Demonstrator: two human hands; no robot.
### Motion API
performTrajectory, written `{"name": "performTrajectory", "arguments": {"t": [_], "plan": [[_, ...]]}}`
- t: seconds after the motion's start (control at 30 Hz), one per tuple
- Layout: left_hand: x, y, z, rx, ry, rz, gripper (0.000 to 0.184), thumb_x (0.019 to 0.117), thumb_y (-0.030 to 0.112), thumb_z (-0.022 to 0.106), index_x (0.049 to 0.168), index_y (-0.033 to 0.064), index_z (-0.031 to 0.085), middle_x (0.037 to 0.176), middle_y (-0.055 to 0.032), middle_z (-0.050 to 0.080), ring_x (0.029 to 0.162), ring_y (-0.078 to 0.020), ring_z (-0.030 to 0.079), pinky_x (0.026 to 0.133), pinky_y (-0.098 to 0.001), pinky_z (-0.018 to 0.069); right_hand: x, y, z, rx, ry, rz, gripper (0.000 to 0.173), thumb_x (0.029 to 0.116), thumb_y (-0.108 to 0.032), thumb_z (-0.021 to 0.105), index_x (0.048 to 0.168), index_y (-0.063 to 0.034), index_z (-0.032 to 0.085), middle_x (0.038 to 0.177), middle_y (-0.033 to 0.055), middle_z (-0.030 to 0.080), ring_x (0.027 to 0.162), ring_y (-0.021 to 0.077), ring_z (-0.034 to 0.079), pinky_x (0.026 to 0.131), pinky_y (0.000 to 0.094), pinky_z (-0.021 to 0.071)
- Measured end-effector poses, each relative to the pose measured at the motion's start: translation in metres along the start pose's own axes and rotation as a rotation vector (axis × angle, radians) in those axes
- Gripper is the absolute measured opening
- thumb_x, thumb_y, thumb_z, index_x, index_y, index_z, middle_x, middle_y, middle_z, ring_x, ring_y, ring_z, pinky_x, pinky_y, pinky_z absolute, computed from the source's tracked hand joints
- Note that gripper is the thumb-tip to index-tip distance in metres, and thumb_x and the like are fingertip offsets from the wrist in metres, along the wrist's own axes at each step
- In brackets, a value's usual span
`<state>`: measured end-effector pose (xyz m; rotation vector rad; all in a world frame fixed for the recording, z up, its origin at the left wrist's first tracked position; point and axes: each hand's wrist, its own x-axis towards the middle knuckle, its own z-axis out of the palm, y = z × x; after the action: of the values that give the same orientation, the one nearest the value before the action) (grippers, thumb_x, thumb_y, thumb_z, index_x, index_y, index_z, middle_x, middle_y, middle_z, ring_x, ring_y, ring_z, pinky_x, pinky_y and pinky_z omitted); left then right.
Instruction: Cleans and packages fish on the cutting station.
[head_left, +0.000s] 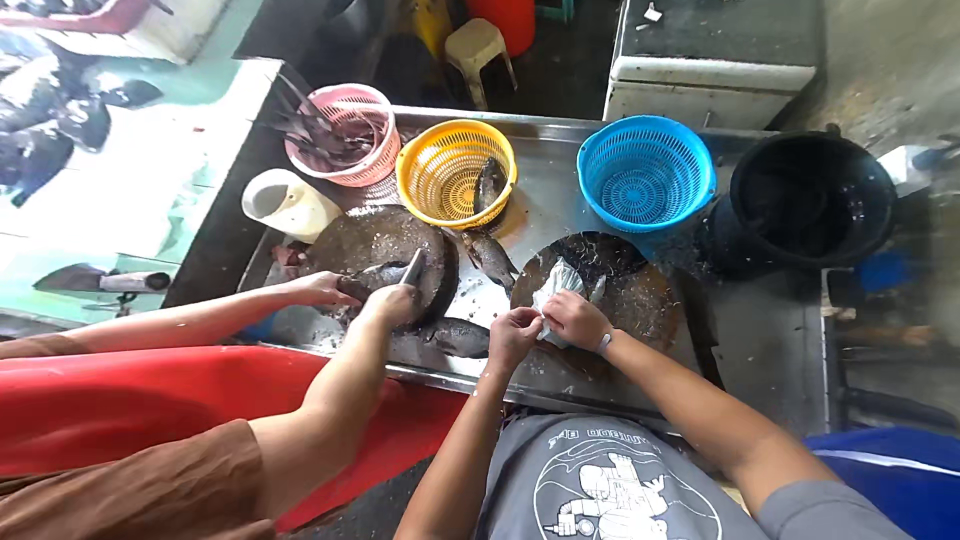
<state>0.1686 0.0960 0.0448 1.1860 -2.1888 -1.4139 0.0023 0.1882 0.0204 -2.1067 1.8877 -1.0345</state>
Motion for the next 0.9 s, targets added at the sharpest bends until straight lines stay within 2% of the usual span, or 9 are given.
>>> {"name": "performTrajectory", "arguments": {"t": [0.07, 0.17, 0.23, 0.37, 0.47, 0.57, 0.67, 0.77, 0.9], "plan": [[-0.003, -0.003, 0.002, -0.013, 0.059, 0.053, 0.01, 0.0889, 0.016, 0.073, 0.097, 0.0118, 0.077, 0.083, 0.0014, 0.076, 0.071, -0.0072, 0.071, 0.07, -0.0327, 0.0625, 0.004, -0.003, -0.006, 0.163, -0.065, 0.15, 0.021, 0.0886, -0.008, 0.069, 0.108, -0.0044, 0.073, 0.106, 0.0117, 0.072, 0.104, 0.0258, 0.068, 0.095, 0.0424, 0.057], [-0.007, -0.009, 0.01, 0.051, 0.156, 0.176, 0.01, 0.088, 0.013, 0.073, 0.096, 0.0095, 0.076, 0.078, 0.0004, 0.073, 0.064, -0.0067, 0.067, 0.063, -0.0304, 0.0601, 0.009, -0.002, -0.011, 0.199, -0.191, 0.287, 0.017, 0.0878, -0.011, 0.073, 0.104, -0.0065, 0.075, 0.12, 0.013, 0.067, 0.114, 0.0272, 0.065, 0.1, 0.0457, 0.0557], [-0.009, -0.015, 0.015, 0.129, 0.197, 0.234, 0.011, 0.0873, 0.013, 0.074, 0.097, 0.008, 0.075, 0.08, -0.0018, 0.073, 0.066, -0.0086, 0.068, 0.066, -0.0321, 0.0604, 0.009, -0.001, -0.009, 0.131, -0.239, 0.254, 0.012, 0.0895, -0.013, 0.073, 0.099, -0.0047, 0.074, 0.117, 0.013, 0.069, 0.111, 0.0279, 0.066, 0.098, 0.0468, 0.0562], [-0.009, -0.017, 0.022, 0.155, 0.173, 0.167, 0.015, 0.0931, 0.015, 0.066, 0.103, 0.0053, 0.071, 0.087, -0.0059, 0.071, 0.074, -0.015, 0.069, 0.072, -0.0379, 0.0601, -0.001, -0.009, -0.001, 0.163, -0.1, 0.235, 0.01, 0.0887, -0.008, 0.072, 0.096, -0.0026, 0.074, 0.105, 0.0115, 0.071, 0.098, 0.0249, 0.07, 0.091, 0.0438, 0.0596], [-0.009, -0.013, 0.019, 0.131, 0.113, 0.081, 0.017, 0.0952, 0.017, 0.062, 0.105, 0.0056, 0.07, 0.087, -0.0069, 0.071, 0.076, -0.017, 0.068, 0.073, -0.0415, 0.0586, -0.004, -0.01, -0.008, 0.32, -0.119, 0.317, 0.019, 0.0971, -0.009, 0.063, 0.112, -0.0036, 0.073, 0.1, 0.0125, 0.074, 0.09, 0.0241, 0.073, 0.087, 0.0461, 0.0606], [-0.008, -0.008, 0.015, 0.138, 0.018, 0.072, 0.018, 0.0965, 0.018, 0.063, 0.108, 0.006, 0.07, 0.091, -0.0061, 0.072, 0.079, -0.0148, 0.07, 0.076, -0.0394, 0.0605, 0.006, -0.008, -0.024, 0.194, -0.308, 0.236, 0.023, 0.1003, -0.01, 0.059, 0.119, -0.0063, 0.072, 0.098, 0.0141, 0.076, 0.089, 0.0298, 0.074, 0.084, 0.0523, 0.0603], [-0.004, -0.001, 0.014, 0.127, -0.028, 0.071, 0.019, 0.0968, 0.017, 0.064, 0.11, 0.005, 0.069, 0.093, -0.0067, 0.073, 0.081, -0.0146, 0.071, 0.078, -0.0393, 0.0612, 0.022, -0.008, -0.037, 0.022, -0.491, 0.106, 0.018, 0.1001, -0.011, 0.061, 0.113, -0.0058, 0.072, 0.097, 0.0131, 0.075, 0.091, 0.0306, 0.074, 0.084, 0.0533, 0.0594], [0.0, 0.003, 0.014, 0.077, -0.024, 0.032, 0.019, 0.0975, 0.018, 0.062, 0.11, 0.006, 0.07, 0.088, -0.0059, 0.072, 0.077, -0.0149, 0.069, 0.076, -0.0414, 0.0592, 0.03, -0.006, -0.043, -0.107, -0.512, 0.0, 0.017, 0.0992, -0.012, 0.062, 0.111, -0.0069, 0.073, 0.1, 0.012, 0.073, 0.091, 0.0294, 0.073, 0.079, 0.0505, 0.0601], [0.007, 0.003, 0.01, 0.01, -0.074, -0.062, 0.018, 0.0989, 0.019, 0.061, 0.109, 0.007, 0.07, 0.088, -0.0054, 0.072, 0.078, -0.0162, 0.069, 0.078, -0.0434, 0.0587, 0.034, -0.005, -0.044, -0.109, -0.487, -0.054, 0.016, 0.0975, -0.012, 0.064, 0.11, -0.0069, 0.073, 0.103, 0.0114, 0.071, 0.09, 0.0286, 0.071, 0.077, 0.0489, 0.0605]]}}
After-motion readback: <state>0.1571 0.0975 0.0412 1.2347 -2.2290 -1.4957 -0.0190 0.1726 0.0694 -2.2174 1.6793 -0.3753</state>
